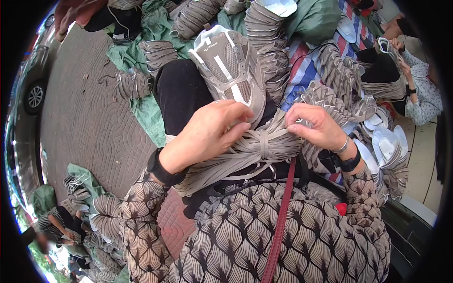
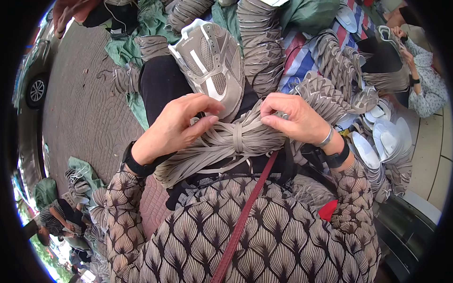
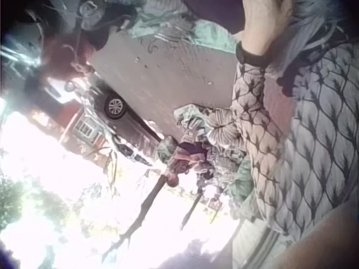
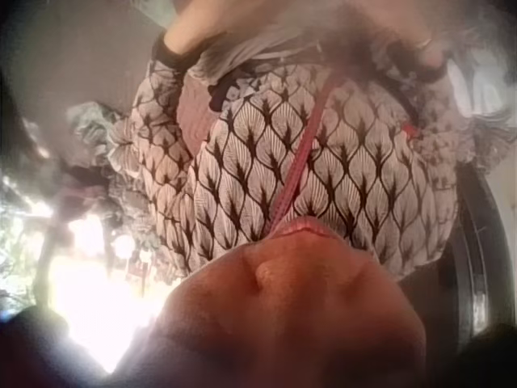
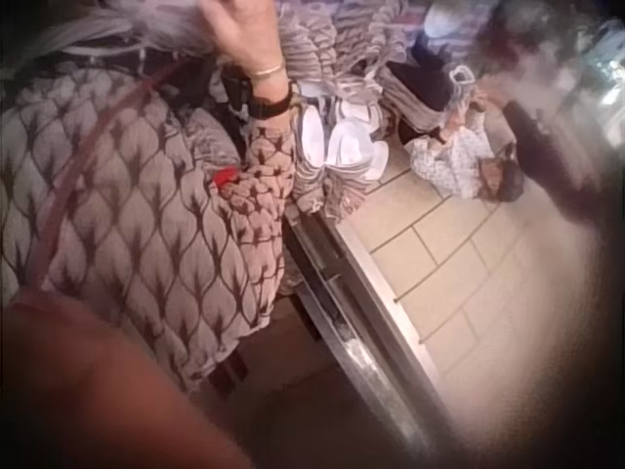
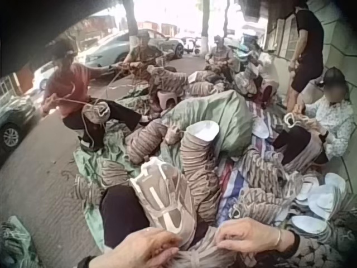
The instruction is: The person is lacing a white Reebok sneaker with beige shoelaces. They thread the laces through the eyelets, pull them tight, and tie a knot at the top. The task is performed while sitting on the ground with stacks of similar shoes nearby.
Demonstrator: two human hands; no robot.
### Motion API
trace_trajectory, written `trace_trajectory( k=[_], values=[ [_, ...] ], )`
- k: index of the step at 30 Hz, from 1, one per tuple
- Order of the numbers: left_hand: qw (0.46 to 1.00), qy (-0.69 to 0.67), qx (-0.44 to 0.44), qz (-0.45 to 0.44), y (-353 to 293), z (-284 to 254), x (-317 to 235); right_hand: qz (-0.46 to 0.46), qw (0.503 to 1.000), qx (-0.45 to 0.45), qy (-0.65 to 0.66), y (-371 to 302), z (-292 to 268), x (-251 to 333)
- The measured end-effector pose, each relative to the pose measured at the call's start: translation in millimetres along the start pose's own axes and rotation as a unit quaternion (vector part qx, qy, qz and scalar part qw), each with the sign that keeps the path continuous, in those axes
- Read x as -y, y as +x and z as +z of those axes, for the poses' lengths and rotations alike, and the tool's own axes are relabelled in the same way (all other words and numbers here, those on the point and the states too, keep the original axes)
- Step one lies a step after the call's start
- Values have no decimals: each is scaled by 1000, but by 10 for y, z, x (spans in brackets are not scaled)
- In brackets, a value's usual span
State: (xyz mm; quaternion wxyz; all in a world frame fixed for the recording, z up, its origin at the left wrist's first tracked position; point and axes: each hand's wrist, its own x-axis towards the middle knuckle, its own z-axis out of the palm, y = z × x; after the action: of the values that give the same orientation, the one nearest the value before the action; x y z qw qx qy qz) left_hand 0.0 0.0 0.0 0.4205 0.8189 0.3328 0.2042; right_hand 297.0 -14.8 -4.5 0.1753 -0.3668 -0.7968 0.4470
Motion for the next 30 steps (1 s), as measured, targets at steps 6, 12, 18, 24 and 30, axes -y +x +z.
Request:
trace_trajectory(
  k=[6, 12, 18, 24, 30],
  values=[
    [996, 45, -17, 75, 98, 159, -14, 115, 989, 48, 79, 29, 55, 206],
    [996, 38, -13, 77, 65, 166, 19, -36, 993, 34, -104, 4, 99, 94],
    [996, 46, -19, 73, 92, 185, 5, -48, 985, -10, -165, -16, 105, 150],
    [997, 45, -15, 66, 108, 181, 5, -62, 983, 27, -169, -11, 168, 112],
    [997, 47, -12, 61, 92, 185, 18, -90, 978, -35, -187, 76, 110, 249]
  ],
)
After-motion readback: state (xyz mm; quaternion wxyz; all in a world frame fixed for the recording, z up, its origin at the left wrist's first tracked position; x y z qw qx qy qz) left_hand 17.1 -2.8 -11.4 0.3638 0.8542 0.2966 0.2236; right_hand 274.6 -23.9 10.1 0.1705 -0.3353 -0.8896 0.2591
